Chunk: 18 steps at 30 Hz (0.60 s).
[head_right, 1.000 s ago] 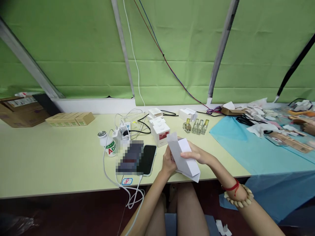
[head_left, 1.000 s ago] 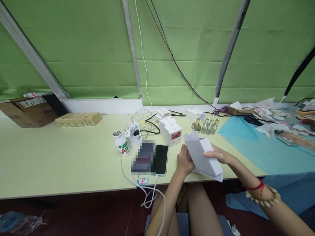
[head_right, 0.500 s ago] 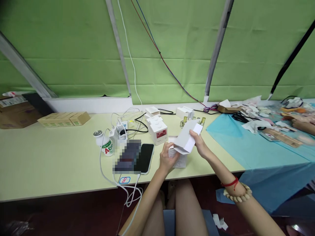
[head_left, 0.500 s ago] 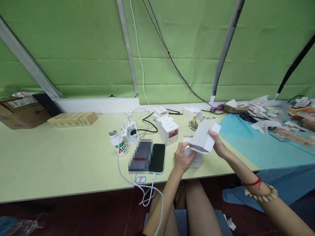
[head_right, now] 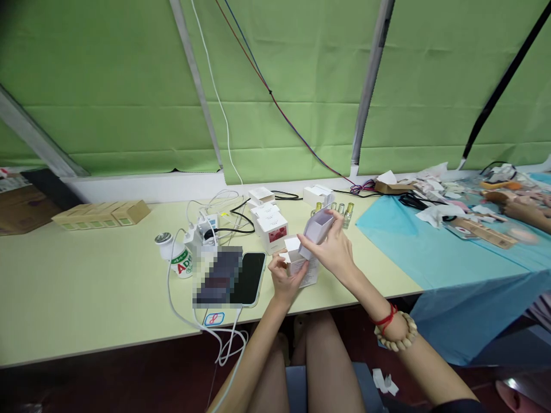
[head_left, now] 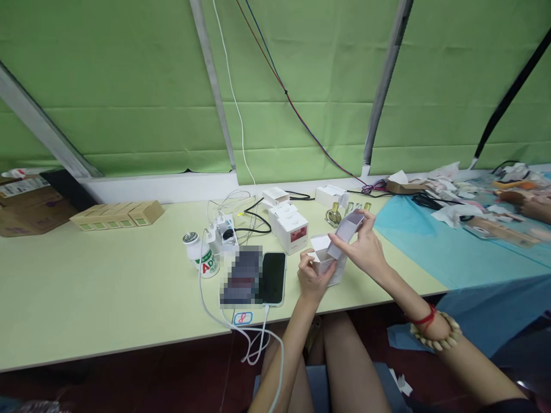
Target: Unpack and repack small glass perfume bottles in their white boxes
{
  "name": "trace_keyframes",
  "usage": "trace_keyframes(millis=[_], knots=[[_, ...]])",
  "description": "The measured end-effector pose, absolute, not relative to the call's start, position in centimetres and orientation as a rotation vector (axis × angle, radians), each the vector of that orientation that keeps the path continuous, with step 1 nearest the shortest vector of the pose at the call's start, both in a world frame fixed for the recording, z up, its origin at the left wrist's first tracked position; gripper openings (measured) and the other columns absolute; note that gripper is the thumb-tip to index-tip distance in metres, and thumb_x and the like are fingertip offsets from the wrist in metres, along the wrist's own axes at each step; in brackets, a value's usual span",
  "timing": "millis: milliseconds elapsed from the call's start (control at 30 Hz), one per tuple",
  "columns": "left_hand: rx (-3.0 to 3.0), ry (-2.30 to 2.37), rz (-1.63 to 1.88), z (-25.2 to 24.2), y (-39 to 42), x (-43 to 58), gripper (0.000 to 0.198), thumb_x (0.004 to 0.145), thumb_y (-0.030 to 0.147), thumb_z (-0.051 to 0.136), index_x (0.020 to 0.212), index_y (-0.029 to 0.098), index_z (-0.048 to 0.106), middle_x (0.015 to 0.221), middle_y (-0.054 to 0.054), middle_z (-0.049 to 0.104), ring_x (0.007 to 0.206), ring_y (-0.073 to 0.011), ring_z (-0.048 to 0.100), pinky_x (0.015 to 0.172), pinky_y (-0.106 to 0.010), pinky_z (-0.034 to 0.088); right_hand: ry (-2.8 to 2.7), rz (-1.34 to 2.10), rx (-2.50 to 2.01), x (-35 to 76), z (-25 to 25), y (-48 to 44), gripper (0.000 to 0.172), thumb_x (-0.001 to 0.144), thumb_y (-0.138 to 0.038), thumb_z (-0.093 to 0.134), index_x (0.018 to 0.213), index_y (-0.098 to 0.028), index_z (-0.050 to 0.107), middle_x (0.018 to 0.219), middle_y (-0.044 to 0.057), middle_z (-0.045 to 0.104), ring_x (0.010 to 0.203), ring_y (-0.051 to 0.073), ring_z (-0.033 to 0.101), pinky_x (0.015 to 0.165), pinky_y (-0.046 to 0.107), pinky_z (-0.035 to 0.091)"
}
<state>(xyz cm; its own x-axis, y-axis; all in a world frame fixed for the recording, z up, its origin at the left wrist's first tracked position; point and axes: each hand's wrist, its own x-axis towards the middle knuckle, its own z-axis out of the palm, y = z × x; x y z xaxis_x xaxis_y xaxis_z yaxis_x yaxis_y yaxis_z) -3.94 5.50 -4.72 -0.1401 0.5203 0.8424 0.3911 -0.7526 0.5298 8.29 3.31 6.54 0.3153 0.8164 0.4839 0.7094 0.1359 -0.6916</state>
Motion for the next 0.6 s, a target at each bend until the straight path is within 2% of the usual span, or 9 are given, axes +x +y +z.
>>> trace_keyframes(millis=[133, 300, 467, 600], knots=[[2.105, 1.090, 2.157, -4.1, 5.5, -3.8, 0.050, 0.070, 0.030, 0.068, 0.097, 0.019, 0.027, 0.096, -0.007, 0.051, 0.093, -0.0095, 0.057, 0.061, -0.014, 0.044, -1.436, 0.141, -1.650, 7.7, 6.8, 3.2, 0.084, 0.062, -0.071, 0.058, 0.119, -0.018, 0.028, 0.109, 0.011, 0.052, 0.087, 0.024, 0.056, 0.072, 0.033, 0.042], [2.083, 1.096, 2.205, -3.9, 5.6, -3.8, 0.050, 0.069, 0.028, 0.069, 0.097, 0.019, 0.027, 0.096, -0.008, 0.052, 0.088, -0.0083, 0.058, 0.058, -0.014, 0.045, -1.412, 0.209, -1.521, 6.9, 7.3, 3.4, 0.078, 0.063, -0.068, 0.059, 0.112, -0.016, 0.029, 0.105, 0.011, 0.053, 0.078, 0.019, 0.056, 0.065, 0.030, 0.043], [2.053, 1.148, 2.212, -3.9, 5.8, -3.9, 0.050, 0.070, 0.028, 0.068, 0.098, 0.019, 0.027, 0.094, -0.007, 0.051, 0.084, -0.0080, 0.058, 0.055, -0.014, 0.044, -1.186, 0.757, -1.349, 7.0, 7.8, 3.6, 0.077, 0.063, -0.077, 0.048, 0.106, -0.016, 0.027, 0.075, 0.002, 0.050, 0.056, 0.014, 0.052, 0.038, 0.023, 0.039], [2.036, 1.141, 2.220, -3.8, 5.9, -3.9, 0.048, 0.072, 0.030, 0.065, 0.100, 0.019, 0.027, 0.095, -0.008, 0.051, 0.088, -0.0097, 0.058, 0.058, -0.016, 0.046, -1.184, 0.918, -1.341, 7.1, 7.9, 3.3, 0.078, 0.061, -0.078, 0.049, 0.105, -0.017, 0.029, 0.072, 0.001, 0.049, 0.054, 0.015, 0.053, 0.033, 0.024, 0.040]])
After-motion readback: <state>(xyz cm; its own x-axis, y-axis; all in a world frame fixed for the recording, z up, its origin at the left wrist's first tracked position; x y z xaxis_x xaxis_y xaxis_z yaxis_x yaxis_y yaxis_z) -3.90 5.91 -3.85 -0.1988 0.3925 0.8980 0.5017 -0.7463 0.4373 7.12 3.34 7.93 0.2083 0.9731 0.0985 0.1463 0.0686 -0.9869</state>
